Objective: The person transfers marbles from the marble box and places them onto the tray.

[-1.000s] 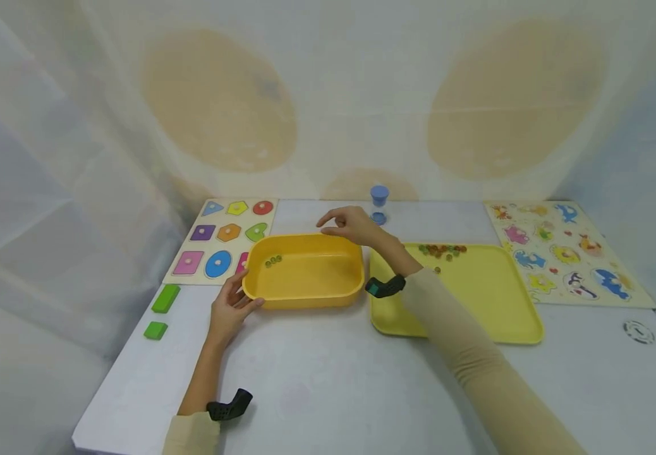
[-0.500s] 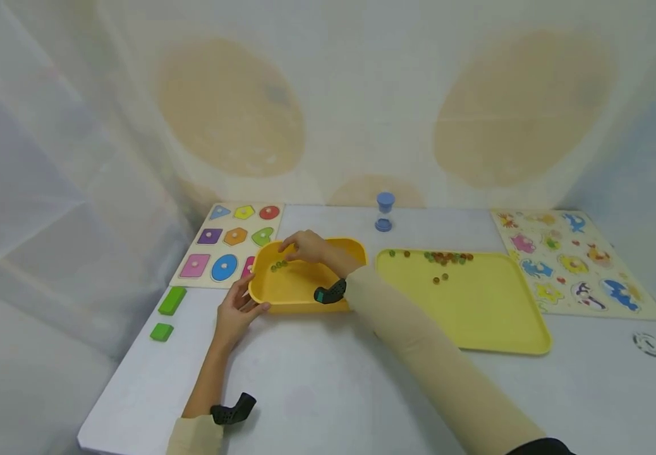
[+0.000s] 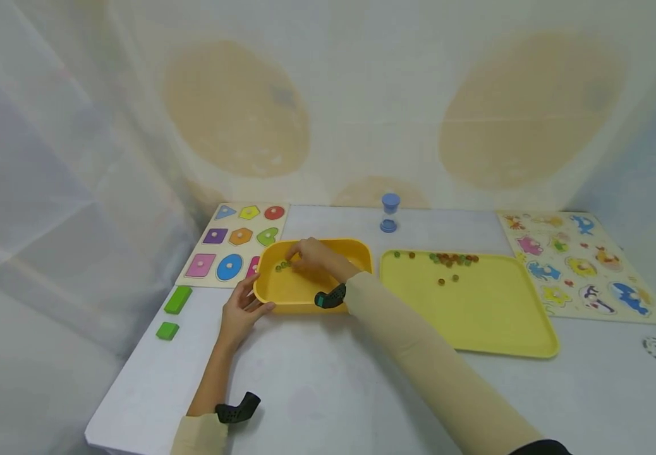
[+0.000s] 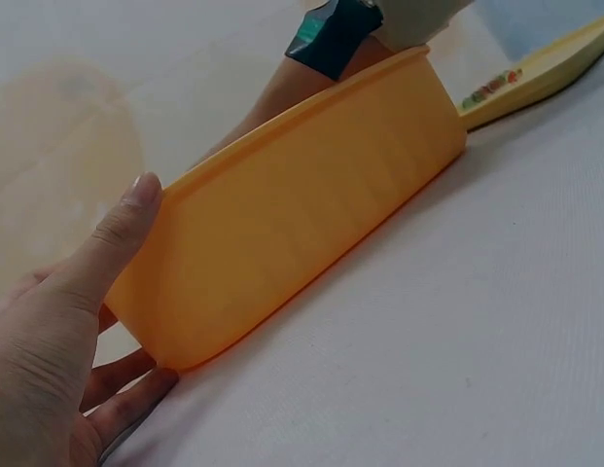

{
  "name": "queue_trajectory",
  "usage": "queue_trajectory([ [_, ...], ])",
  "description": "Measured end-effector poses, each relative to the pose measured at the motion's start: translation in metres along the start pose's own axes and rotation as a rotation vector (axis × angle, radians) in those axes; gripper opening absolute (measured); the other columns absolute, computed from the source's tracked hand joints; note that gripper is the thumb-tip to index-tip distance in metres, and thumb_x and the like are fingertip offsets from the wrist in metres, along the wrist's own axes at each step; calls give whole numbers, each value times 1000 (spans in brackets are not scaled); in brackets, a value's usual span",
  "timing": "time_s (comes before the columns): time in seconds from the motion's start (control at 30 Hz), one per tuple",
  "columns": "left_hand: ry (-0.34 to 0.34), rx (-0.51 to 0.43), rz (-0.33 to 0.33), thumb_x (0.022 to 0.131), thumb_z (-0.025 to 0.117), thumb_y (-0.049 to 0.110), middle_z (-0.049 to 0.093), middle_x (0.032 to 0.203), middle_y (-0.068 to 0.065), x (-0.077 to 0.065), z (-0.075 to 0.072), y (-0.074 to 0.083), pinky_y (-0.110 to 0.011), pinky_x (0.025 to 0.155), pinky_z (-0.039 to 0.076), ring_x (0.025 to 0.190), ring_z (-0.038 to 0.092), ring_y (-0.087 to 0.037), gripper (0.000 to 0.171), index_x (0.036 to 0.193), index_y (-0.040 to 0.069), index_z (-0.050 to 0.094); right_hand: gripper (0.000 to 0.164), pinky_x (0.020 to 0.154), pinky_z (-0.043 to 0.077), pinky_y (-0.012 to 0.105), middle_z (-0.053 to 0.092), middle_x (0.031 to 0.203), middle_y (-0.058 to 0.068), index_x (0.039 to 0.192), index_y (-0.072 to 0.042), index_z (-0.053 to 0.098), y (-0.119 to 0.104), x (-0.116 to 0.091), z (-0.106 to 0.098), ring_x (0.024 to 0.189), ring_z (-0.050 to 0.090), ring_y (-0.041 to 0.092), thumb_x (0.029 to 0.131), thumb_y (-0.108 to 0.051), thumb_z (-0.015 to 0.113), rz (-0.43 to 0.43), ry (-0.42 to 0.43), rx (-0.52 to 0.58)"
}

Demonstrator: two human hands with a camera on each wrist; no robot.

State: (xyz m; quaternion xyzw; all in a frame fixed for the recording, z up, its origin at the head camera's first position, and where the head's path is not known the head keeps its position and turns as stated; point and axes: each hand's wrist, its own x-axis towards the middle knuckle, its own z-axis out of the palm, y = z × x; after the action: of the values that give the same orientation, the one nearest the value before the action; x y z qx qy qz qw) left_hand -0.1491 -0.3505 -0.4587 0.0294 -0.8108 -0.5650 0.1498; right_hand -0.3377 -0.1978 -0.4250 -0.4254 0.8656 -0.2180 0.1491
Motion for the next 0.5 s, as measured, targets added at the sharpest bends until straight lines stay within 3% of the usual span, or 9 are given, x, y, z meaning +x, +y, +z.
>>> queue_trajectory([
  [0.17,-8,3,5,76,71,11,41,136,-15,-4,3,13,-40,90,45,119,46,-34,64,132,13,40,17,86,45,22,63,106,-3,100,-18,68,2,-6,-1,90,53,12,86,-22,61,-30,-6,-48],
  [0.33,-11,-8,2,76,71,11,41,137,-12,-1,3,4,-36,90,45,119,46,-32,64,132,17,41,16,62,39,18,59,76,-1,96,-17,69,1,-20,-16,66,45,10,83,-24,64,-91,79,5],
  [0.5,11,11,16,75,72,16,43,137,-7,3,1,-10,-28,88,46,119,47,-28,65,132,22,42,20,49,26,21,38,51,0,98,-13,69,9,-62,-50,48,29,11,83,-24,65,-209,219,74],
])
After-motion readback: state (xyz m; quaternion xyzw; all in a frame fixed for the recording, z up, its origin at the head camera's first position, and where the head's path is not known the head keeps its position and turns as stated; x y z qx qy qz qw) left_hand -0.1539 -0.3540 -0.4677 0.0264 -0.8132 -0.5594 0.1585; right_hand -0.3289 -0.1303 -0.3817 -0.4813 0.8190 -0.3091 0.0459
